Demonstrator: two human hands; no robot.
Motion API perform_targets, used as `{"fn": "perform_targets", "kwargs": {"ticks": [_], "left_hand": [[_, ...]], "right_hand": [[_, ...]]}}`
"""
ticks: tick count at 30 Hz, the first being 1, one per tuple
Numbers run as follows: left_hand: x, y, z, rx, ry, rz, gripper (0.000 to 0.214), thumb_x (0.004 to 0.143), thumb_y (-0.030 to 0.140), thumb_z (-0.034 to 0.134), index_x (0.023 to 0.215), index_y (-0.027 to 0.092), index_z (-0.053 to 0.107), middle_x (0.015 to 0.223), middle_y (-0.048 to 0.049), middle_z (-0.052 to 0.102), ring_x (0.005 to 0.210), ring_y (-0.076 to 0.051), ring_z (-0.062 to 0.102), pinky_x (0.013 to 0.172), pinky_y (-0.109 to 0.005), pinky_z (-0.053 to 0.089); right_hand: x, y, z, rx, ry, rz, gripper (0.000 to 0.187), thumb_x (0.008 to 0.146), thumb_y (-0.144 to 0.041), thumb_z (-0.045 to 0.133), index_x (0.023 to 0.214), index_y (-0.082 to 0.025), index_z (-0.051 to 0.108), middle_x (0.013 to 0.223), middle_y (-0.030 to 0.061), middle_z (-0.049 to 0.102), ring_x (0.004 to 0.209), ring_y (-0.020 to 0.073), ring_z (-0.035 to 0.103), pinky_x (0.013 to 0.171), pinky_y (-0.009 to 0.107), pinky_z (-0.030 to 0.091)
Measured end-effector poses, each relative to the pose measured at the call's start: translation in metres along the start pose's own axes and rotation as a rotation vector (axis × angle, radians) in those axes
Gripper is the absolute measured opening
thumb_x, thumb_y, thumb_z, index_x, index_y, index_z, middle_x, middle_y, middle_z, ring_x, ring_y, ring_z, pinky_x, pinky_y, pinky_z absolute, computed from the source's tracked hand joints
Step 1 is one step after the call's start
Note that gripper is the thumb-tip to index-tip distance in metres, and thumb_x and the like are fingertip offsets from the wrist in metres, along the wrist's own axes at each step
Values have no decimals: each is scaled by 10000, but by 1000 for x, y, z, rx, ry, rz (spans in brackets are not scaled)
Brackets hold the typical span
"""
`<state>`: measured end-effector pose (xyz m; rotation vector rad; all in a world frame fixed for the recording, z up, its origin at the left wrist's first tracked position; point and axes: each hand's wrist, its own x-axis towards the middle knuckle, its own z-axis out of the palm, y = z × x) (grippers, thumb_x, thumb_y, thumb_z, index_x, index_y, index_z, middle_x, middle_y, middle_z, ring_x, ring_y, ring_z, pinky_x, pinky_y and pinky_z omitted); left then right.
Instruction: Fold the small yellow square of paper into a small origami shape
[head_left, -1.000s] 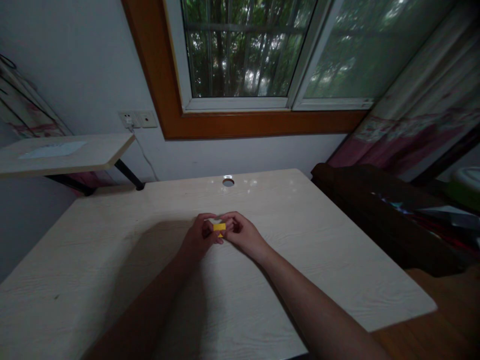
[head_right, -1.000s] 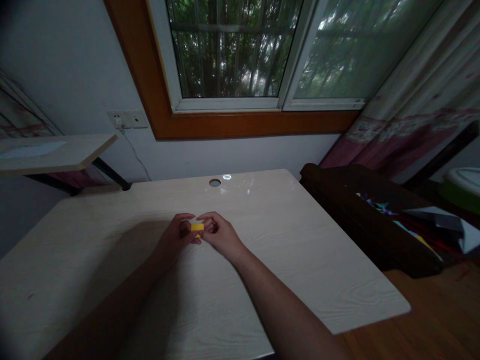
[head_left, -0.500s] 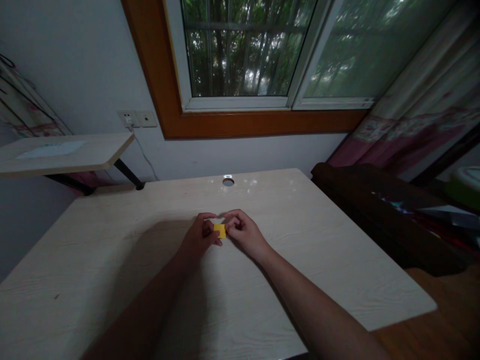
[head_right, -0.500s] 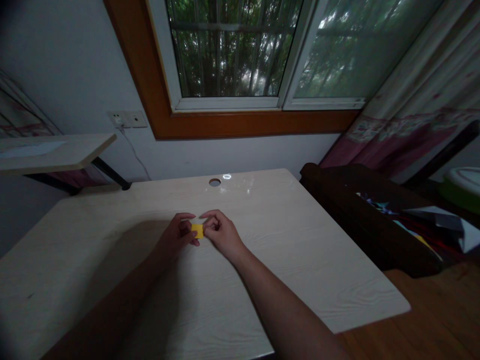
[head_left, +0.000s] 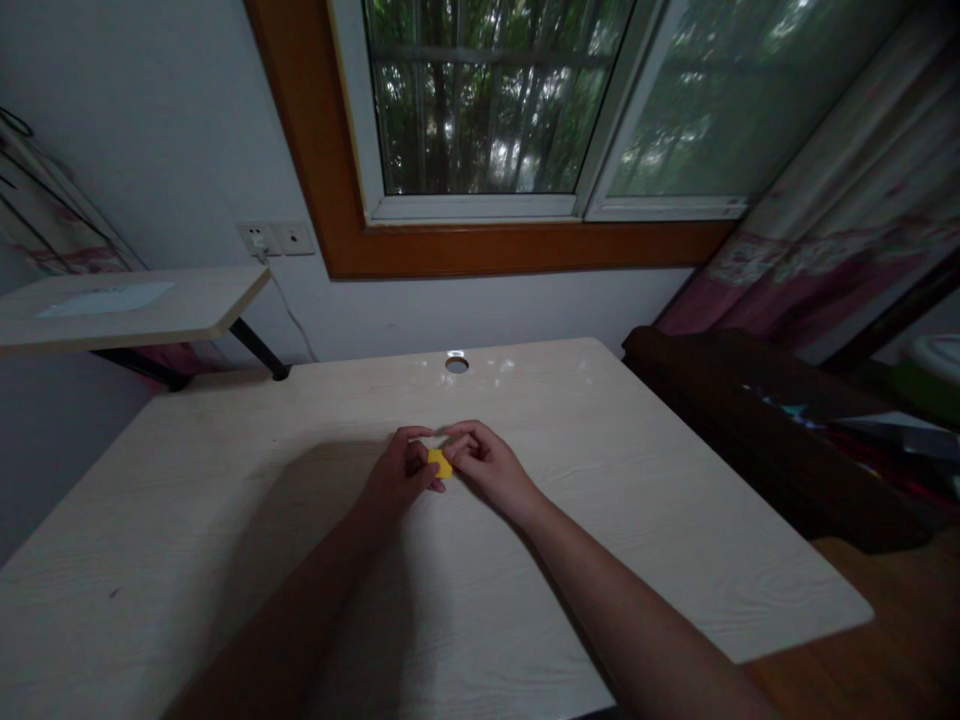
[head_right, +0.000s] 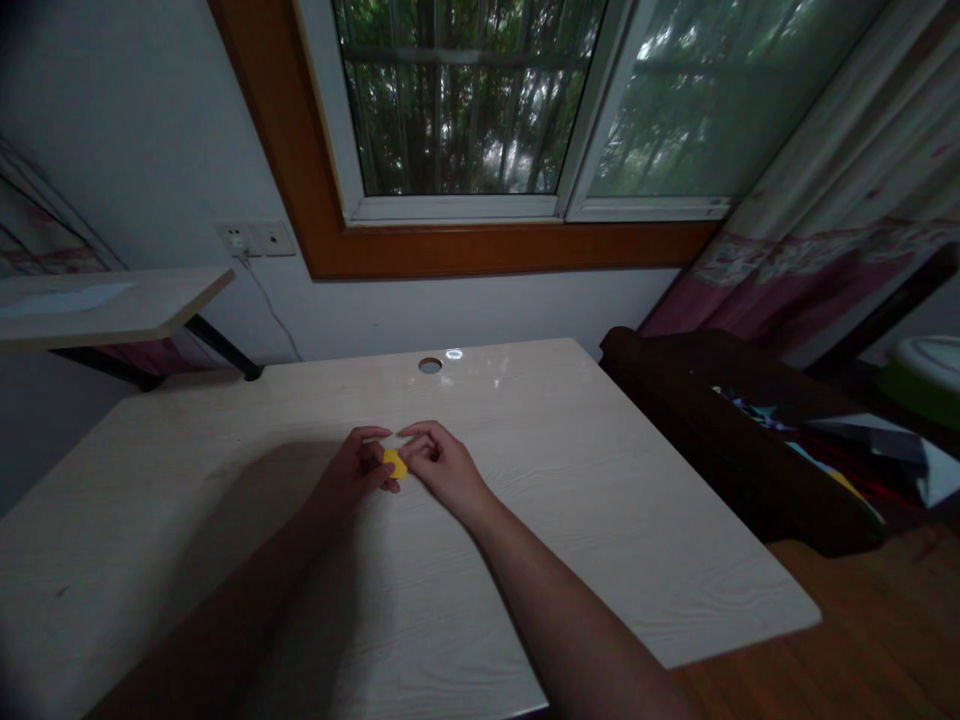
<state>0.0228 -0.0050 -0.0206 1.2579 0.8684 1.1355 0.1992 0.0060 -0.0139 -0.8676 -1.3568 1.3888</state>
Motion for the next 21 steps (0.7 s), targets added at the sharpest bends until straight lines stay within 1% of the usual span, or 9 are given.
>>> {"fn": "perform_targets", "kwargs": {"ticks": [3,8,12,14,18,21], "left_hand": [[1,-2,0,16,-3,22,406,783,206,675,1130,222,465,725,87,506,563,-74,622,618,-284,589],[1,4,0,15,64,45,402,775,223,683,1118,203,474,721,73,543,632,-93,628,637,-270,580],[1,7,-1,80,104,81,383,797,222,661,1124,190,464,707,65,575,619,-96,639,609,-228,542],[1,7,-1,95,116,87,385,795,226,659,1125,189,464,705,64,580,622,-102,648,613,-233,540],[1,4,2,102,106,75,442,758,229,688,1134,204,456,728,70,568,624,-110,662,637,-267,558],[1,1,2,157,75,66,473,747,216,694,1152,212,451,736,71,567,610,-112,669,631,-267,555]], "right_hand": [[0,2,-1,-57,-33,-9,242,793,-270,678,1020,-201,634,735,-17,627,686,130,579,662,258,443],[0,4,-2,-51,-33,-16,253,799,-289,683,1030,-200,633,750,-11,637,707,135,597,678,265,446],[1,6,-2,-72,-31,-15,270,783,-287,698,1031,-202,631,753,-8,638,706,139,599,680,271,459],[1,6,-2,-79,-20,-18,268,780,-290,700,1024,-204,629,753,-8,638,693,136,595,671,271,460],[0,5,-2,-97,-3,-27,251,789,-311,692,1004,-201,625,739,-9,633,665,133,584,645,267,454],[0,5,-1,-132,7,-34,252,786,-310,693,1003,-201,628,736,-10,628,656,131,573,628,259,445]]}}
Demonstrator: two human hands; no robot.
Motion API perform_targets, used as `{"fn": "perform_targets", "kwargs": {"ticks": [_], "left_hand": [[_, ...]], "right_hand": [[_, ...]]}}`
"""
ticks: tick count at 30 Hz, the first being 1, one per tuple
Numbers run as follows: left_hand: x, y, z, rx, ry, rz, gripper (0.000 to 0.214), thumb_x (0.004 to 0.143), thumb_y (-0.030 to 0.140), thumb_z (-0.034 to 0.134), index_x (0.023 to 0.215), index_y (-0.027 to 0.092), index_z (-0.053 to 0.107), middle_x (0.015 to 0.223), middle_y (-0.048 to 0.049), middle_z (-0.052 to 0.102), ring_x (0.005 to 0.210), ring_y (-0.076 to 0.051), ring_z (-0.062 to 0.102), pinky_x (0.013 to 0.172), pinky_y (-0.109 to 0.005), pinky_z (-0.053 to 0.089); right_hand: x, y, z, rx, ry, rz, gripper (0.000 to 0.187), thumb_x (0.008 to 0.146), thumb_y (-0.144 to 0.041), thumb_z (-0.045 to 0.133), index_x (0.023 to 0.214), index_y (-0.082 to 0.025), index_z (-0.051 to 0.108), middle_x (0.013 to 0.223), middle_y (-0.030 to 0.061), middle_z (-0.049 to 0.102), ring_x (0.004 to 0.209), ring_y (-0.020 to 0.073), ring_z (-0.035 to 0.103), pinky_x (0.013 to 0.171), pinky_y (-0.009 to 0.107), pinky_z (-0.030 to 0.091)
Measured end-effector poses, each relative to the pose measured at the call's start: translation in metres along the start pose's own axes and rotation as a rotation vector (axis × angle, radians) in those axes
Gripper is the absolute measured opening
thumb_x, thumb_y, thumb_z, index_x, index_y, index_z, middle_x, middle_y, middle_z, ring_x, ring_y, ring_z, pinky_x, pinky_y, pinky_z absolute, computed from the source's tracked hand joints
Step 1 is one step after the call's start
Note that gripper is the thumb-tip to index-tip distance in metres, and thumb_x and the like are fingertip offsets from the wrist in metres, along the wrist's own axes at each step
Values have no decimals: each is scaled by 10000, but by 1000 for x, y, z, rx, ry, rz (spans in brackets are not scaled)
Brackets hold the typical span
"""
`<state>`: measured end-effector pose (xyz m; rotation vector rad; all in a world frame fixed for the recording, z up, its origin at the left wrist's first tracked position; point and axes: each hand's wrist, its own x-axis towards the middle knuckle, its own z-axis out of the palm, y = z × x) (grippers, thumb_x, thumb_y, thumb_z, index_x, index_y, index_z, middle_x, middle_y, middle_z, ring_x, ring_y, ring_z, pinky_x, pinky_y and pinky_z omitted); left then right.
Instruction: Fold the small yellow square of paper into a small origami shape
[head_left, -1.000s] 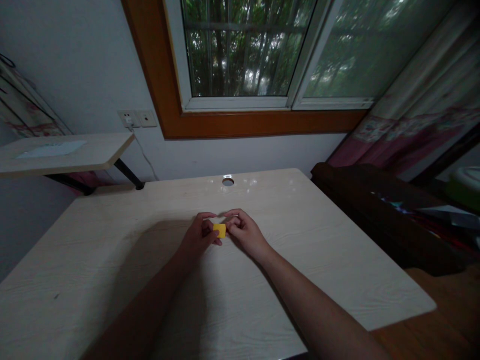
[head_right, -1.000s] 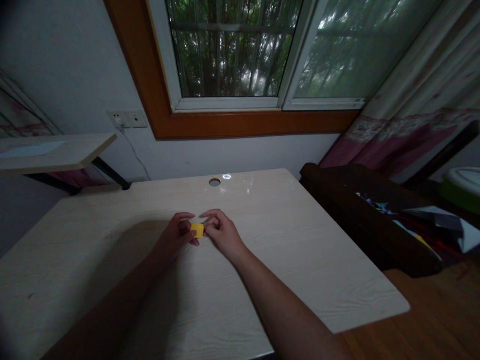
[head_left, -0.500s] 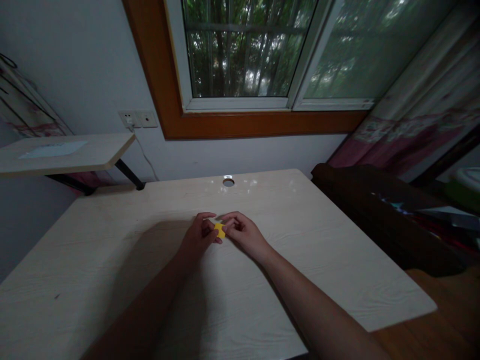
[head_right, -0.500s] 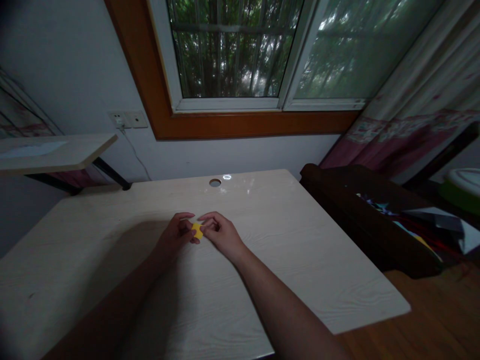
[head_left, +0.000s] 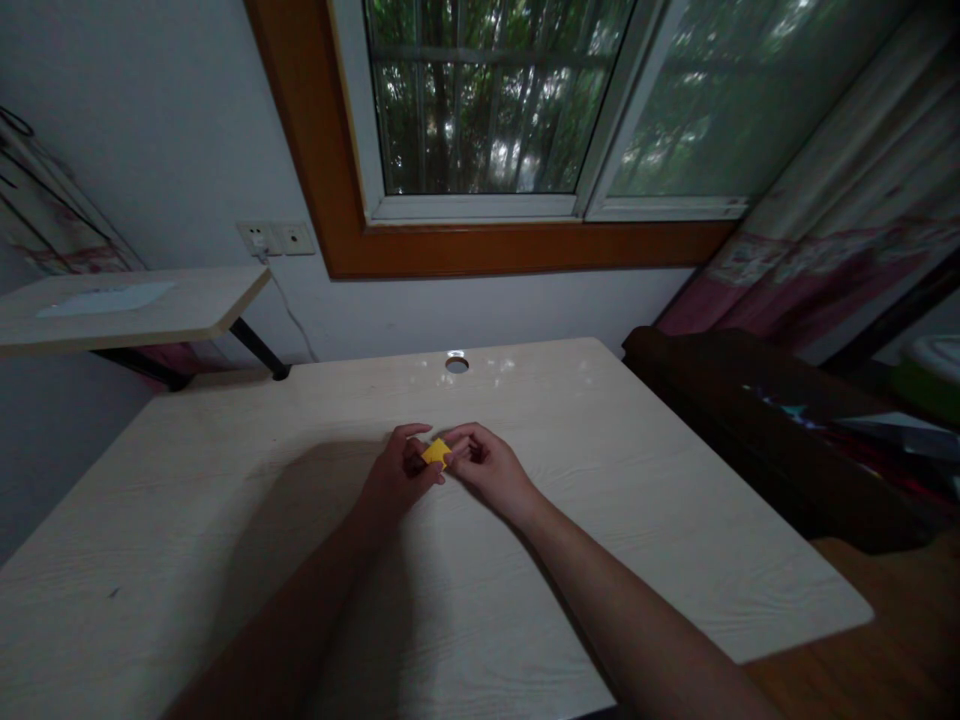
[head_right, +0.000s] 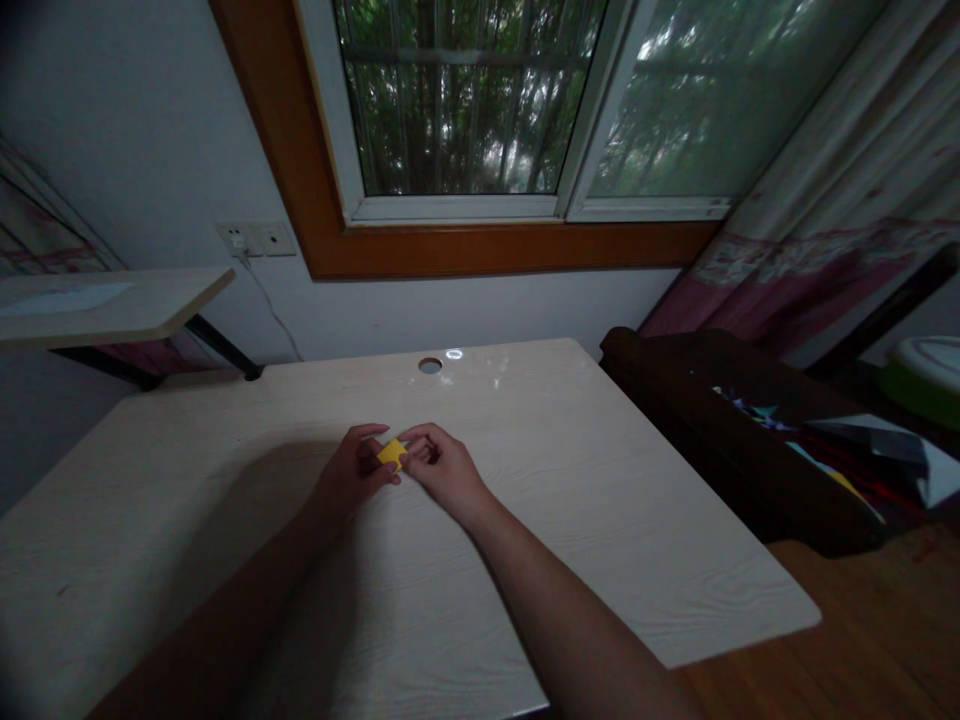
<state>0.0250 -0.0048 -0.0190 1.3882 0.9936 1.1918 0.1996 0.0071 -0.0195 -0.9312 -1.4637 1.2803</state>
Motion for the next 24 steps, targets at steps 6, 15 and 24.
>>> {"fn": "perform_targets", "kwargs": {"ticks": [6,15,24], "left_hand": [[-1,0,-1,12,-19,2,456,777,235,661,1176,204,443,724,63,591,616,-119,675,647,-283,557],[0,-1,-2,-16,-27,12,435,792,241,650,1174,213,443,729,69,585,600,-106,661,640,-284,555],[-1,3,-4,-87,-16,-25,421,801,217,626,1171,206,427,743,72,553,603,-117,686,627,-267,555]], "right_hand": [[-1,0,1,-26,-14,-9,242,800,-298,679,1015,-202,623,741,-11,623,660,130,570,622,254,434],[-2,-3,1,-11,-21,-3,244,794,-305,686,1002,-197,619,738,-11,622,648,124,565,610,248,428],[1,-1,2,80,17,28,287,747,-339,727,970,-203,607,705,-18,610,639,133,570,614,262,444]]}}
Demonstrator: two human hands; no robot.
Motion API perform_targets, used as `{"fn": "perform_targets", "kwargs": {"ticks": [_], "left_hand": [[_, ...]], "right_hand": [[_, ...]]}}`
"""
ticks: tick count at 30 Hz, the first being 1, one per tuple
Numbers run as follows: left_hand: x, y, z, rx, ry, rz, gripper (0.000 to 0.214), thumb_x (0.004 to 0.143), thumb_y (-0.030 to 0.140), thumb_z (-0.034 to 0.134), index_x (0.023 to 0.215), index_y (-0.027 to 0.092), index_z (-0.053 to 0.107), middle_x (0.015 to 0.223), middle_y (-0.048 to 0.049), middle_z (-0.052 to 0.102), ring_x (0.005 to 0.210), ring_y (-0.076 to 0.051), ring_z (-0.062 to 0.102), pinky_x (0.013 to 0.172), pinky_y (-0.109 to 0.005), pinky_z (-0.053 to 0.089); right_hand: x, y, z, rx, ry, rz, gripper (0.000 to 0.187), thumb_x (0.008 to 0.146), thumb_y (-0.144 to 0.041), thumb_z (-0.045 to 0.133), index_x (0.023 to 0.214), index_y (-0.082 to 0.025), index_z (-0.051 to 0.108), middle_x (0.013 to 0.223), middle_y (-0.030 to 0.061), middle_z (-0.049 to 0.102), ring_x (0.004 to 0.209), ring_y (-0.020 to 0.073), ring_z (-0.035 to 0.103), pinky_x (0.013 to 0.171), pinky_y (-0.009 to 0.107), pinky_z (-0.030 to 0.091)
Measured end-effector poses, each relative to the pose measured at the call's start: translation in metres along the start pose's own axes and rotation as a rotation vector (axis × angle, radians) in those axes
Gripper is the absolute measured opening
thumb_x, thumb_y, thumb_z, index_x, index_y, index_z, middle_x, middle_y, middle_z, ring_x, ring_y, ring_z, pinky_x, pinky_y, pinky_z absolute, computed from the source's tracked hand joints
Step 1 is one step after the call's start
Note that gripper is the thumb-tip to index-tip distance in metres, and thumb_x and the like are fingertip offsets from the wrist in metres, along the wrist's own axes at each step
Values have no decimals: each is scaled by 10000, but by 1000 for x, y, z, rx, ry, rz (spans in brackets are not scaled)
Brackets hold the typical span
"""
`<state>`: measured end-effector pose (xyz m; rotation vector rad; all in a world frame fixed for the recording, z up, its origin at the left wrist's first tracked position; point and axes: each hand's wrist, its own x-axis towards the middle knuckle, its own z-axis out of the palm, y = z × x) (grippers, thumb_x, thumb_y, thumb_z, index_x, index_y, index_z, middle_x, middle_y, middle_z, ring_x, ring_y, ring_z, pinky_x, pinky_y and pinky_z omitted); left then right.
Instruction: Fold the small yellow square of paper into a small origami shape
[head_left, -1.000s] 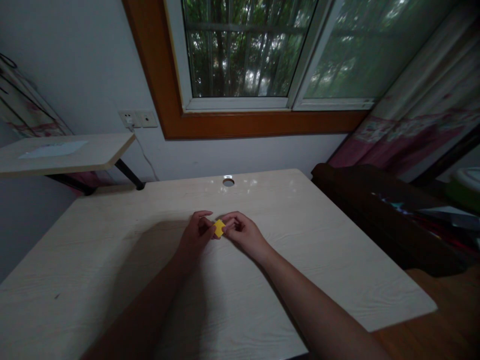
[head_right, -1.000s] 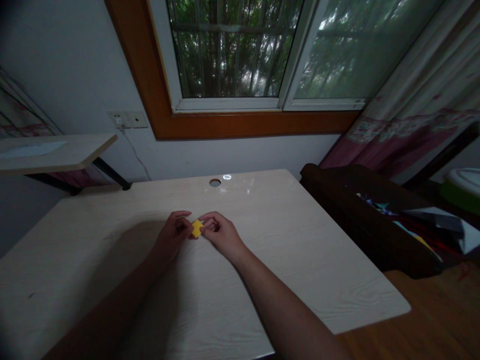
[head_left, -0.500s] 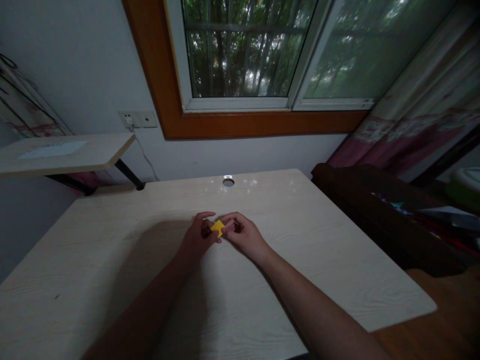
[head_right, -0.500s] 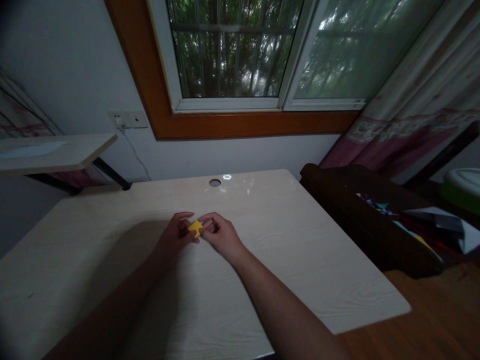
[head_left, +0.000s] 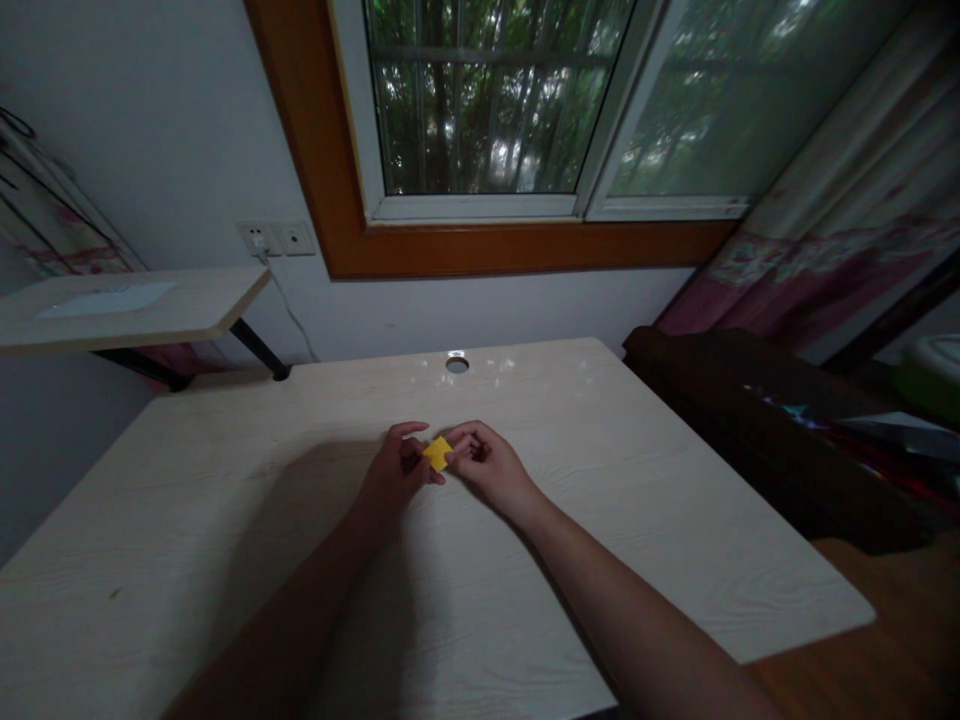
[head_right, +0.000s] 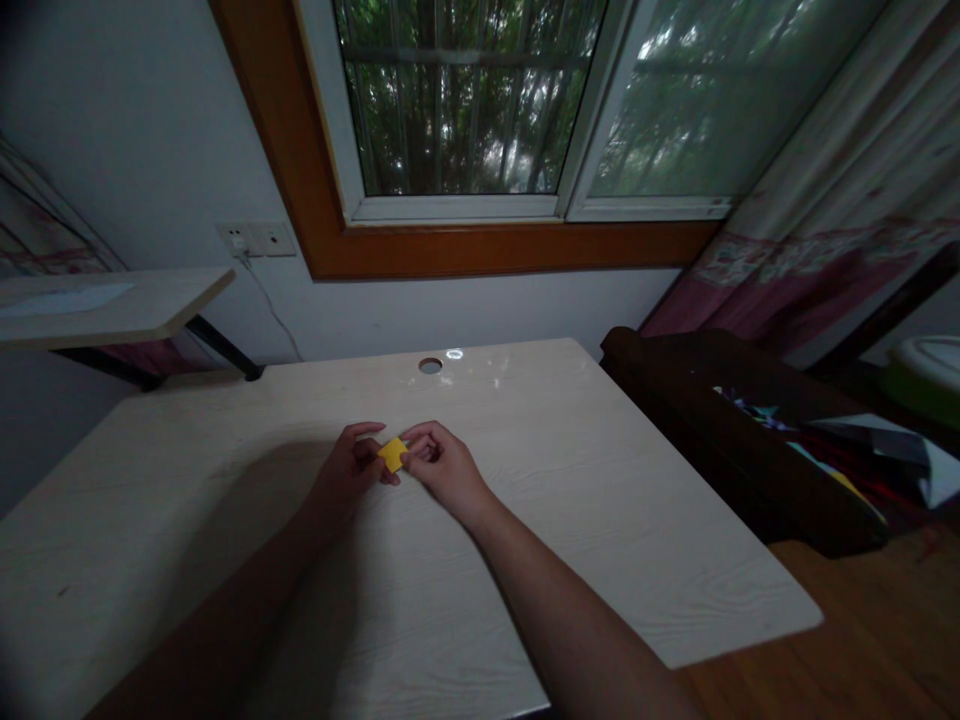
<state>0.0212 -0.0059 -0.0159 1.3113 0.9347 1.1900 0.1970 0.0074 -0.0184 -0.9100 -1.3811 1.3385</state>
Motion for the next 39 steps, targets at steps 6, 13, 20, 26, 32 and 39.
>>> {"fn": "perform_targets", "kwargs": {"ticks": [6,13,20,26,32,39], "left_hand": [[0,-1,-2,-5,-7,60,355,859,232,569,1184,209,428,717,64,575,647,-129,695,635,-260,544],[2,-4,-2,11,10,69,390,789,235,682,1126,200,489,786,47,572,674,-120,677,660,-262,539],[2,-7,-4,26,47,66,374,786,233,681,1123,210,521,767,50,549,649,-98,622,663,-266,553],[1,-5,0,20,11,31,396,761,216,695,1116,214,519,763,54,526,631,-84,587,645,-266,569],[-1,-3,0,65,12,45,348,816,232,649,1134,217,510,762,49,534,670,-93,598,667,-267,568],[0,-3,-1,72,11,68,337,825,252,649,1130,220,510,763,41,573,687,-102,601,651,-244,542]], "right_hand": [[1,-5,0,25,35,-1,278,734,-305,733,955,-194,606,692,-30,597,635,122,558,631,260,432],[0,-8,0,57,36,10,269,738,-300,729,943,-185,597,672,-33,592,628,123,551,630,261,424],[-1,2,-2,33,-47,-8,320,758,-291,719,1041,-216,591,703,-34,576,636,124,540,623,256,430],[-1,2,-2,5,-60,-20,372,771,-291,710,1111,-239,568,749,-24,584,672,136,547,637,265,428],[-1,-3,-2,-7,-70,-11,363,762,-296,720,1096,-239,591,722,-39,529,637,120,489,601,247,385],[-3,-8,-2,-20,-119,4,321,763,-320,724,1054,-237,617,685,-50,496,599,110,452,564,233,356]]}}
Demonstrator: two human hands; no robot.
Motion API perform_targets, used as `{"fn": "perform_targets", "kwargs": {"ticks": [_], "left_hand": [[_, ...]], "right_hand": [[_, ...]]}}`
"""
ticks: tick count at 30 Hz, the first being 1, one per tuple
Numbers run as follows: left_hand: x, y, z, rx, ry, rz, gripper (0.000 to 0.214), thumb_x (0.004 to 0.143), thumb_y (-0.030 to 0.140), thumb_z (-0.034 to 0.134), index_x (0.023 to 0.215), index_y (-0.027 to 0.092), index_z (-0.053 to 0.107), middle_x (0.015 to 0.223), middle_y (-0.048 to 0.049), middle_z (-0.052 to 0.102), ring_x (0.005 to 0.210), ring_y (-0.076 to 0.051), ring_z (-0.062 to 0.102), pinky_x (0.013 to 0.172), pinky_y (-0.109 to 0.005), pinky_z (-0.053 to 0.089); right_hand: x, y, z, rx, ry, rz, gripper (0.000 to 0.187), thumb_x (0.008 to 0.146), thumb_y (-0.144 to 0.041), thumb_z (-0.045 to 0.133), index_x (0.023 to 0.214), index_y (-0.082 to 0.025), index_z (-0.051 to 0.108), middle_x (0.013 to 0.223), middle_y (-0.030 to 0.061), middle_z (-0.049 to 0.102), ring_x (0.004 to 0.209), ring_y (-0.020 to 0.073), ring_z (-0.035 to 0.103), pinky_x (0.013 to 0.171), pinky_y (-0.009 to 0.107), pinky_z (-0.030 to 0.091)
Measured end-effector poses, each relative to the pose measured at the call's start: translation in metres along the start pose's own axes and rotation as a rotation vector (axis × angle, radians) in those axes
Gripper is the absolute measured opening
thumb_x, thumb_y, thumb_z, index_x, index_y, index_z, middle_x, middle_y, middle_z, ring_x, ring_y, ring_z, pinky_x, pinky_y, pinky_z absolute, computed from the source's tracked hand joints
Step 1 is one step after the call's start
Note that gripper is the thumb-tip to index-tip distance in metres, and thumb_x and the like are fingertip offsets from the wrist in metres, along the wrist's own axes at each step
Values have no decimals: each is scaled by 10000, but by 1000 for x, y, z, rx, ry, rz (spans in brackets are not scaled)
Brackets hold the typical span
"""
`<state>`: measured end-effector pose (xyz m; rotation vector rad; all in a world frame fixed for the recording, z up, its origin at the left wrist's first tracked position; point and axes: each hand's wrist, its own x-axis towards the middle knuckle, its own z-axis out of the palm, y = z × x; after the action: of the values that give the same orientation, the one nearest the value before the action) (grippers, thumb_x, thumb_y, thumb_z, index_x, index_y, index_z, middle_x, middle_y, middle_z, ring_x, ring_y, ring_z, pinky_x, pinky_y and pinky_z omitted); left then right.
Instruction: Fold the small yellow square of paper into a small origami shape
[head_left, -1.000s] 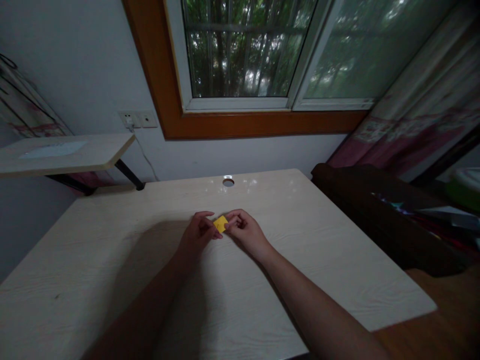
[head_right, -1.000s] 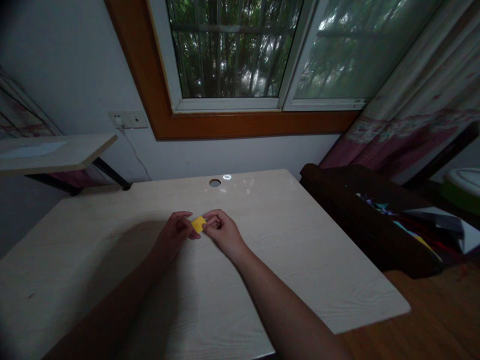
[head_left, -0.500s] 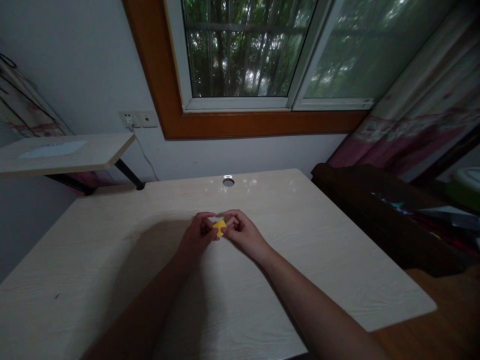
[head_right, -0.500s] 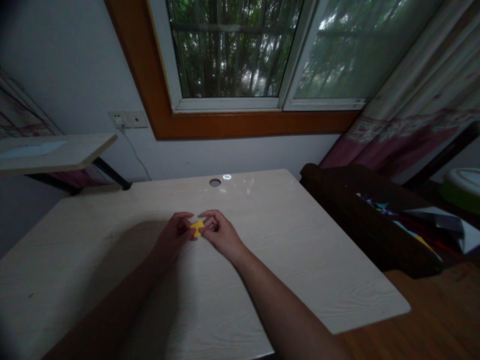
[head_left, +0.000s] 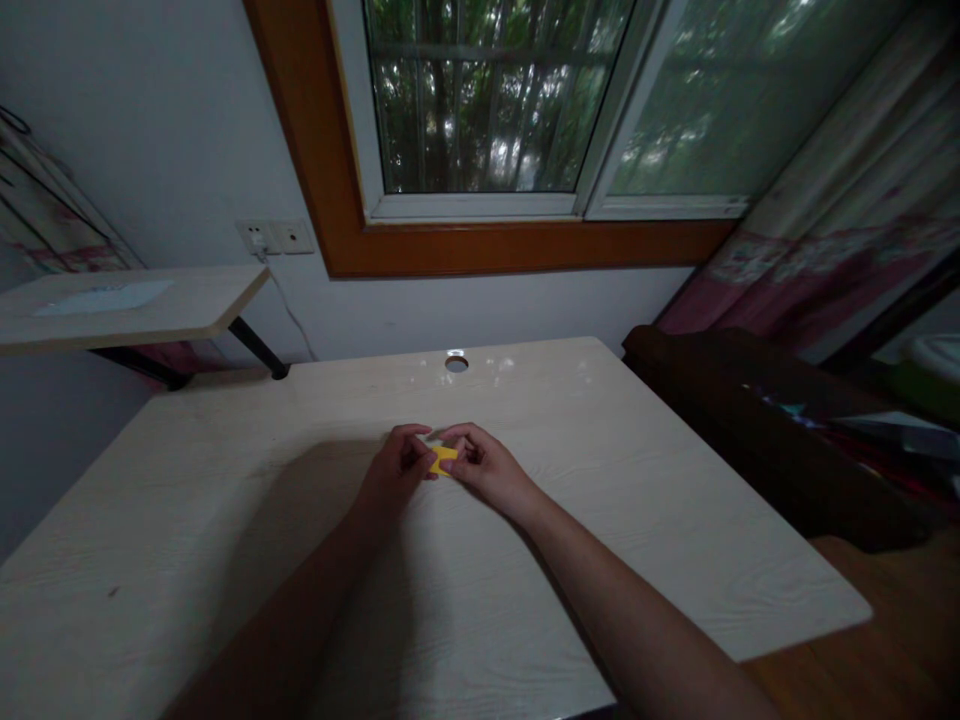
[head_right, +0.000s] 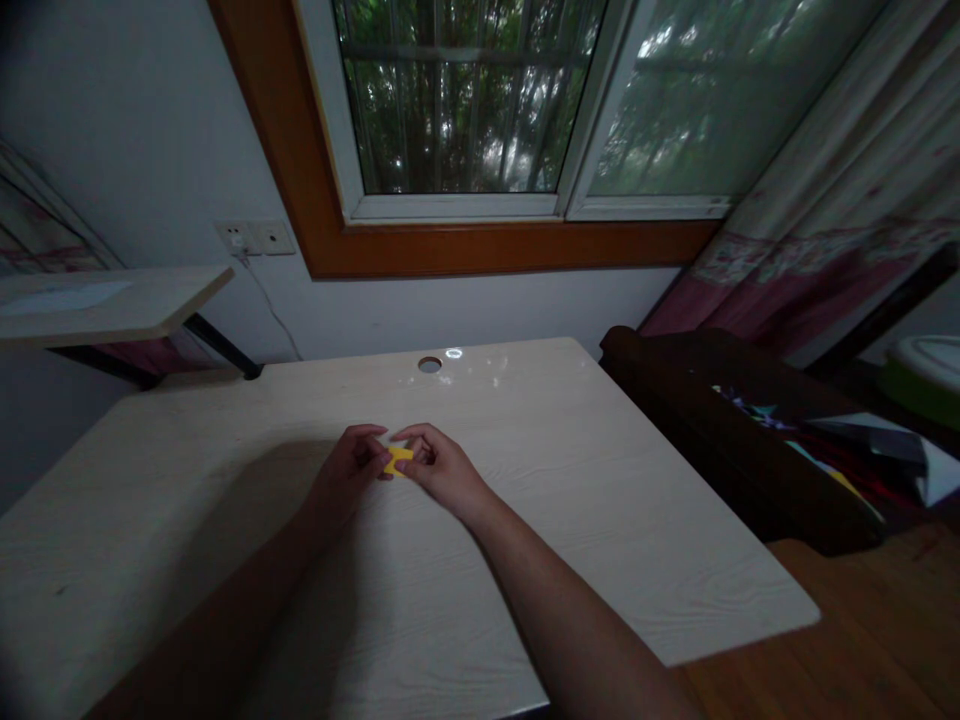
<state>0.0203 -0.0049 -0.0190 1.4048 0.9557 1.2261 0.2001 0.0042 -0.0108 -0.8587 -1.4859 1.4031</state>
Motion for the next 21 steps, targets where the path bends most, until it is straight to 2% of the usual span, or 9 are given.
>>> {"fn": "perform_targets", "kwargs": {"ticks": [8,12,16,21], "left_hand": [[1,4,1,6,28,31,279,846,283,637,1087,201,522,727,44,578,634,-94,595,618,-227,517],[1,6,1,-11,48,27,234,866,275,617,1066,200,521,743,37,594,656,-98,613,644,-234,516],[2,5,0,-45,85,21,220,847,286,642,1026,193,553,751,28,603,661,-101,609,654,-240,504],[2,2,-1,-25,76,1,226,817,298,675,989,182,583,760,15,617,672,-111,616,664,-248,511]], "right_hand": [[0,6,2,74,1,13,264,749,-355,751,917,-219,600,720,-31,588,658,123,552,619,245,424],[1,7,2,124,17,12,255,770,-371,728,921,-207,604,767,-10,630,697,134,593,657,266,463],[1,6,2,80,56,19,251,772,-377,722,917,-202,615,768,-1,635,710,141,595,673,276,469],[0,4,1,22,81,10,231,767,-358,725,903,-201,624,771,-3,637,712,139,582,666,265,455]]}}
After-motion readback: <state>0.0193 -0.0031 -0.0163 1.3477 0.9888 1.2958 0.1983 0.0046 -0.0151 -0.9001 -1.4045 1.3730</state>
